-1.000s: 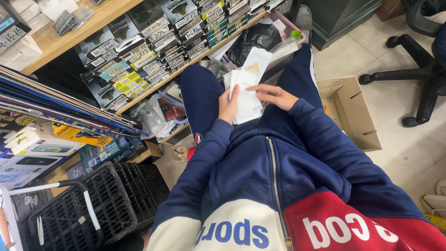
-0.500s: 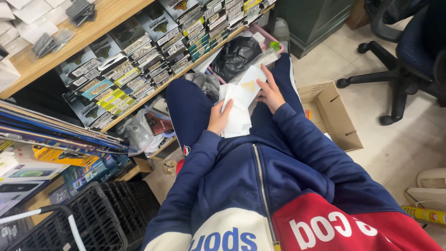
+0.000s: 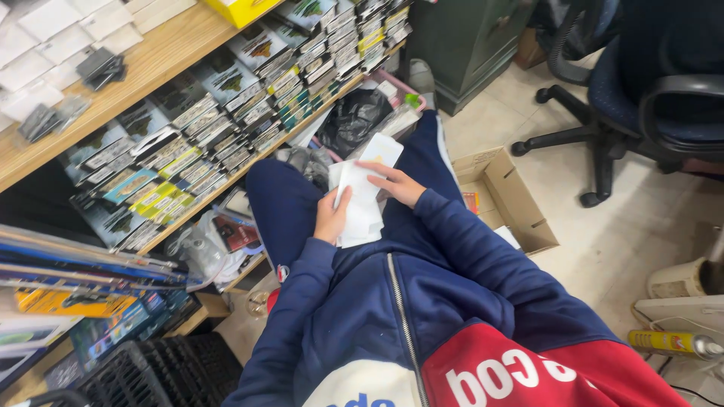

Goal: The person sits cross-legged on a chair in a cluttered room, holding a stack of white papers on their lap. They repeatedly flip through the papers, separating them into smaller piles, and occasionally place items into a cardboard box on the floor.

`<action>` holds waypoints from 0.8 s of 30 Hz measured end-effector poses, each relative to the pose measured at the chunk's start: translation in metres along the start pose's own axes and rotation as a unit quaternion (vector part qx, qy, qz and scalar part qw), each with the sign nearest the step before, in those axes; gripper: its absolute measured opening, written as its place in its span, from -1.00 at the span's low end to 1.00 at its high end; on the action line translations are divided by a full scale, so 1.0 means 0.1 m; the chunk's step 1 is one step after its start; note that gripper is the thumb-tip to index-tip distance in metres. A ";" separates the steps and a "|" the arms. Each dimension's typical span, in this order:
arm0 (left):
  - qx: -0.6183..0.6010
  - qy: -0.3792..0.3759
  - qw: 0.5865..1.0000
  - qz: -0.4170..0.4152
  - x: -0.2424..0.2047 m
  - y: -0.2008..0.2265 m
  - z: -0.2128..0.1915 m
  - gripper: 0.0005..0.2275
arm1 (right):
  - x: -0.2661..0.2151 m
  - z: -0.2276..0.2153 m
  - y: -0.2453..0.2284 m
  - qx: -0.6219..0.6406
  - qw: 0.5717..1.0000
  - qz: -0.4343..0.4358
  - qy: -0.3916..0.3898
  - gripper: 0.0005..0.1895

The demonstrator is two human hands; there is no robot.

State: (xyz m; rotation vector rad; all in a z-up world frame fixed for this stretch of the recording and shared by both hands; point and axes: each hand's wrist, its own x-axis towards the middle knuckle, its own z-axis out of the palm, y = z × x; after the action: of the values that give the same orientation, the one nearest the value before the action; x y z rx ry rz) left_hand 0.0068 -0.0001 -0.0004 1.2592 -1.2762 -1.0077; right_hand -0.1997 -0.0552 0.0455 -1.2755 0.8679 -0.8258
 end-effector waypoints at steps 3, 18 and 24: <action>0.003 -0.017 1.000 -0.003 0.04 -0.17 -0.01 -0.69 | 0.01 -0.06 0.04 0.054 0.991 0.002 0.120 -0.50; -0.032 0.063 0.995 -0.072 -0.04 0.16 0.03 -0.71 | -0.25 0.14 -0.29 -0.089 0.977 0.034 -0.193 -0.44; -0.037 0.083 0.991 -0.097 -0.15 0.48 0.06 -0.67 | -0.13 0.10 -0.11 -0.086 0.984 0.005 -0.153 -0.67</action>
State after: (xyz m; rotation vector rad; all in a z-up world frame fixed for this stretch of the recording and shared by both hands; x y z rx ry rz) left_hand -0.0065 0.0190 0.0451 1.3982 -0.9939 -1.0530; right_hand -0.1968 -0.0401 0.0586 -1.5029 0.7084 -0.5359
